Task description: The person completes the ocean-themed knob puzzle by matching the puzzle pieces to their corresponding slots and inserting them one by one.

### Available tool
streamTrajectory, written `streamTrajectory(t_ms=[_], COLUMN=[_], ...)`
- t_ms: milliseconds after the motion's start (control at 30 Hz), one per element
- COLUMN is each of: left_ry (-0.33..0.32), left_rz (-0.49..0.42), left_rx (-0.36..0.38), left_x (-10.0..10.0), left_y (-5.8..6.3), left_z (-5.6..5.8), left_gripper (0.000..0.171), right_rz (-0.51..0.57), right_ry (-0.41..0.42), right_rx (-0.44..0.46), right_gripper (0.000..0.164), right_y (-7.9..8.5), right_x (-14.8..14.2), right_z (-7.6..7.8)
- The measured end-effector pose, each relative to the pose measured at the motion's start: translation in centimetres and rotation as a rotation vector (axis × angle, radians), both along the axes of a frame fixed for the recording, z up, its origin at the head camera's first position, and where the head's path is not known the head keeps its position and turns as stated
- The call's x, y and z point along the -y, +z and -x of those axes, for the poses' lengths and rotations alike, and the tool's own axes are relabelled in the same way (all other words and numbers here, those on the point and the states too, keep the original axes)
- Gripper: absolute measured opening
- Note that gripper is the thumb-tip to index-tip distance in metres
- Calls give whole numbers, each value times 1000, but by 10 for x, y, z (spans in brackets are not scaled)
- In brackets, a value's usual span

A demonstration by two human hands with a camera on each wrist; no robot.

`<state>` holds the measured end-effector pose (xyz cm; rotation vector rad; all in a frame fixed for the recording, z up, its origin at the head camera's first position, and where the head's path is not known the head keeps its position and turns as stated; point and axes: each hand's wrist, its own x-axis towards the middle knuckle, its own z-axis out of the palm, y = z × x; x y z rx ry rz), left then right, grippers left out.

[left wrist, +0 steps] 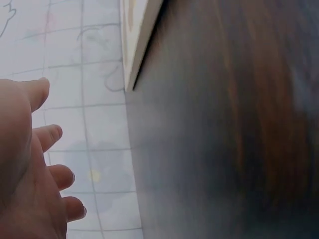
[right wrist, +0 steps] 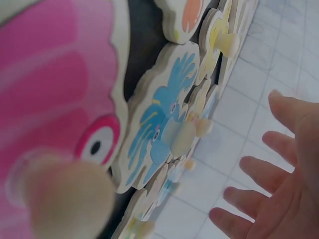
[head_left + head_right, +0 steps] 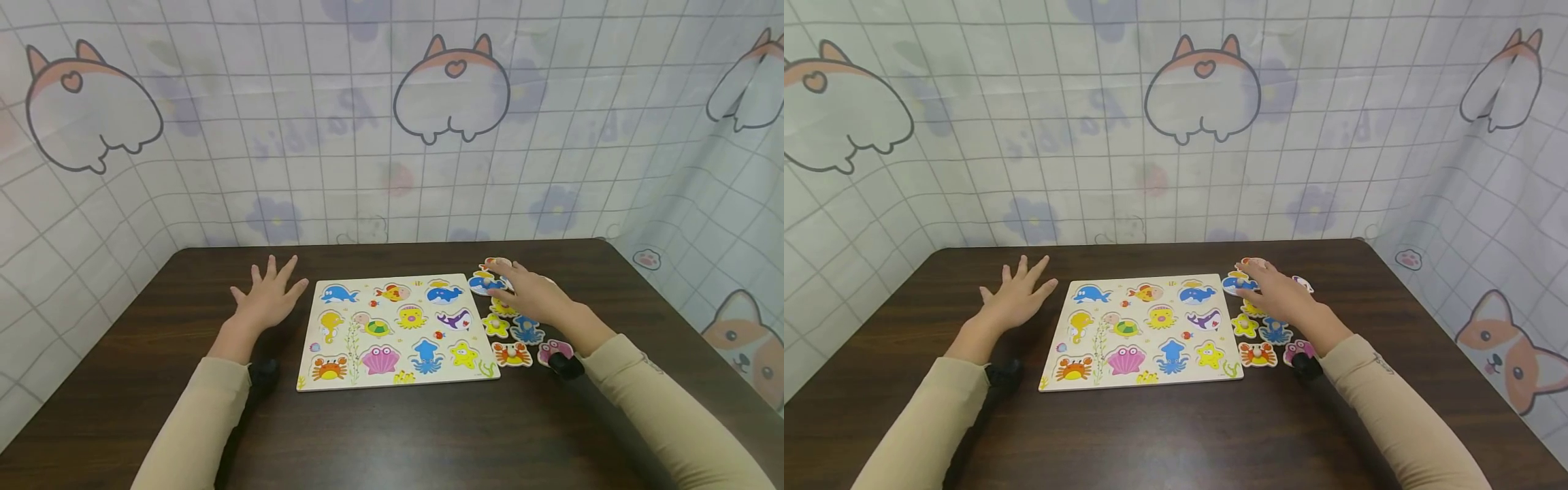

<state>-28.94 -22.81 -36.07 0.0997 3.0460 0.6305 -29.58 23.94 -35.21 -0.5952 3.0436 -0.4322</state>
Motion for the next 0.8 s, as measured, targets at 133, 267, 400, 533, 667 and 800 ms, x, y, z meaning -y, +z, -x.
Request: streamTrajectory(t_ms=[133,267,400,533,667,800], left_ry=[-20,-44,-64,-94,-125,-148], left_rz=[-27,-40,-53,-62,-72,-89], left_rx=[2,12,31,58,88,97], left_x=[-3,-4,-5,-5,-5,-6], left_y=[0,-2,-5,-8,-11,-14], left_z=[-3,-4,-4,-5,-6,-5], left_gripper=[75,74,73,72,72,71], right_rz=[34,70,99,131,144,142], right_ry=[-22,-32,-25,-28,-51,-82], right_rx=[11,7,-18,-7,14,59], right_gripper=[61,57,48,39,35,32], right_y=[-1,-2,-4,-6,-6,-5], right_x=[-2,-5,-6,-5,-6,-10], right_z=[0,0,0,1,3,6])
